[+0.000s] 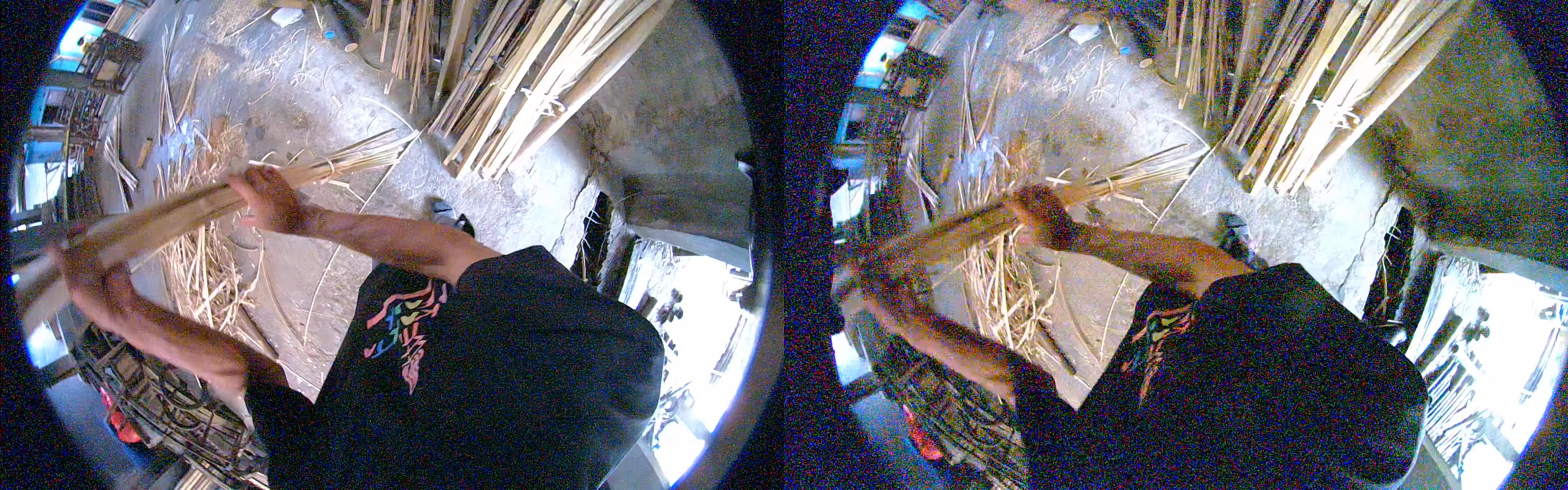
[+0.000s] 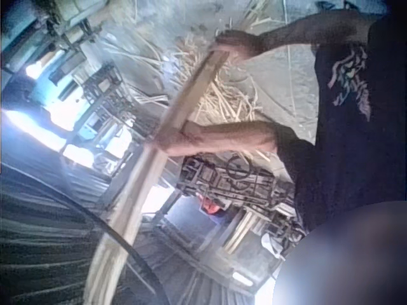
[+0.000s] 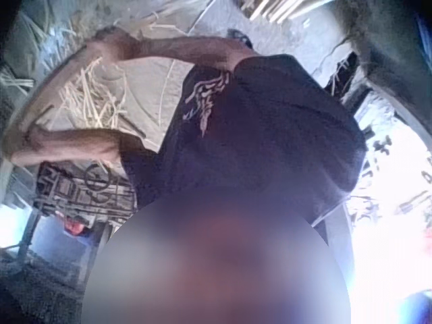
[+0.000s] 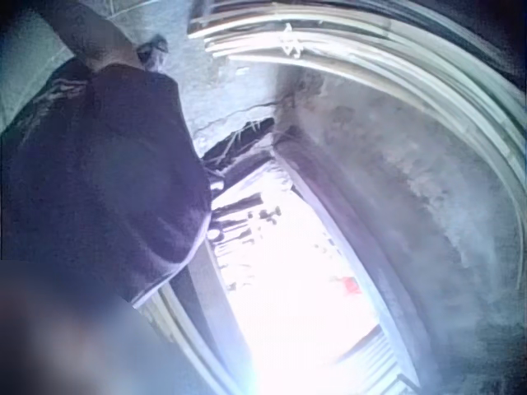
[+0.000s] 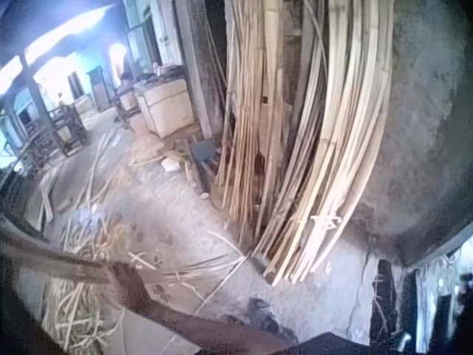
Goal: The person sits on the floor and aligns several long bamboo strips into a neat stack. They then stand, gather a larger bundle of bamboo strips, and carry it to a storage area.
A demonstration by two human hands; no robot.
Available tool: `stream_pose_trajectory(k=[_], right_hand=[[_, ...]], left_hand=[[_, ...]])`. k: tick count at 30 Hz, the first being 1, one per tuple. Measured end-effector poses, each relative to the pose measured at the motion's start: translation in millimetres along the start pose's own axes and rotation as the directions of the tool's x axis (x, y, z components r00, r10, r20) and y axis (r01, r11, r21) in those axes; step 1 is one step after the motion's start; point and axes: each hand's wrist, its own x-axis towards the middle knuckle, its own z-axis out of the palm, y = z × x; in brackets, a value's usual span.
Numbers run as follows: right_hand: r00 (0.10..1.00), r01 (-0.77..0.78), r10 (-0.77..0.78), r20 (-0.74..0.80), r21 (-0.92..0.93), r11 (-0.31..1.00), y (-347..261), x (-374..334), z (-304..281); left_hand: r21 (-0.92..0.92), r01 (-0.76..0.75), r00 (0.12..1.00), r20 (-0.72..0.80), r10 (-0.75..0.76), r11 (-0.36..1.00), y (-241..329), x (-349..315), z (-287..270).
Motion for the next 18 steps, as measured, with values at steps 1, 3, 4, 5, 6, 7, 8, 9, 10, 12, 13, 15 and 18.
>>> stream_pose_trajectory(k=[1, 3, 4, 5, 6, 7, 8, 9, 10, 12, 13, 15, 18], right_hand=[[0.998, -0.043, 0.042, 0.057, 0.017, 0.999, -1.8, 1.8, 2.3], [0.985, -0.118, 0.103, 0.137, 0.102, 0.988, 3.3, 3.9, -3.0], [0.986, -0.124, 0.102, 0.130, 0.173, 0.977, 5.7, 3.8, -6.3], [0.979, -0.086, 0.047, 0.199, 0.191, 0.978, 8.7, 4.1, -10.4], [0.970, -0.032, -0.023, 0.243, 0.221, 0.975, 11.7, 2.7, -15.5], [0.933, -0.020, -0.066, 0.354, 0.235, 0.972, 11.4, 0.5, -19.0], [0.900, 0.023, -0.132, 0.415, 0.258, 0.966, 10.3, -2.9, -23.4], [0.920, 0.037, -0.134, 0.369, 0.258, 0.965, 5.1, -4.7, -25.7], [0.918, 0.050, -0.146, 0.369, 0.257, 0.965, 1.3, -4.9, -29.8], [0.898, 0.074, -0.188, 0.398, 0.285, 0.956, -6.0, -6.3, -39.3], [0.866, 0.037, -0.231, 0.443, 0.405, 0.914, -4.9, -4.5, -47.2], [0.849, 0.237, -0.438, 0.296, 0.527, 0.816, 11.3, 4.1, -69.0], [0.963, 0.099, -0.212, 0.165, 0.515, 0.851, 101.9, 4.7, -132.9]], left_hand=[[0.052, -0.135, 0.964, -0.226, 0.143, 0.989, 2.1, -9.6, 4.7], [-0.115, -0.076, 0.974, -0.220, 0.050, 0.990, 15.9, -42.3, 2.5], [-0.118, -0.082, 0.978, -0.200, 0.057, 0.990, 18.5, -52.0, -0.2], [-0.114, -0.124, 0.972, -0.215, 0.097, 0.986, 19.5, -57.3, -5.2], [-0.110, -0.162, 0.964, -0.228, 0.134, 0.981, 16.5, -62.5, -12.6], [-0.107, -0.198, 0.954, -0.248, 0.167, 0.974, 13.4, -62.6, -22.5], [-0.103, -0.231, 0.944, -0.266, 0.197, 0.967, 10.1, -63.2, -34.4], [-0.101, -0.265, 0.934, -0.274, 0.229, 0.959, 8.9, -59.9, -46.8], [-0.096, -0.308, 0.919, -0.287, 0.270, 0.946, 7.0, -57.5, -59.4], [-0.063, -0.383, 0.884, -0.314, 0.346, 0.921, 11.9, -53.7, -82.5], [-0.033, -0.412, 0.863, -0.334, 0.378, 0.911, 19.4, -51.4, -91.8], [0.108, -0.389, 0.814, -0.426, 0.396, 0.915, 39.7, -52.5, -105.8], [0.197, -0.389, 0.776, -0.457, 0.435, 0.900, 62.2, -58.1, -115.2]])
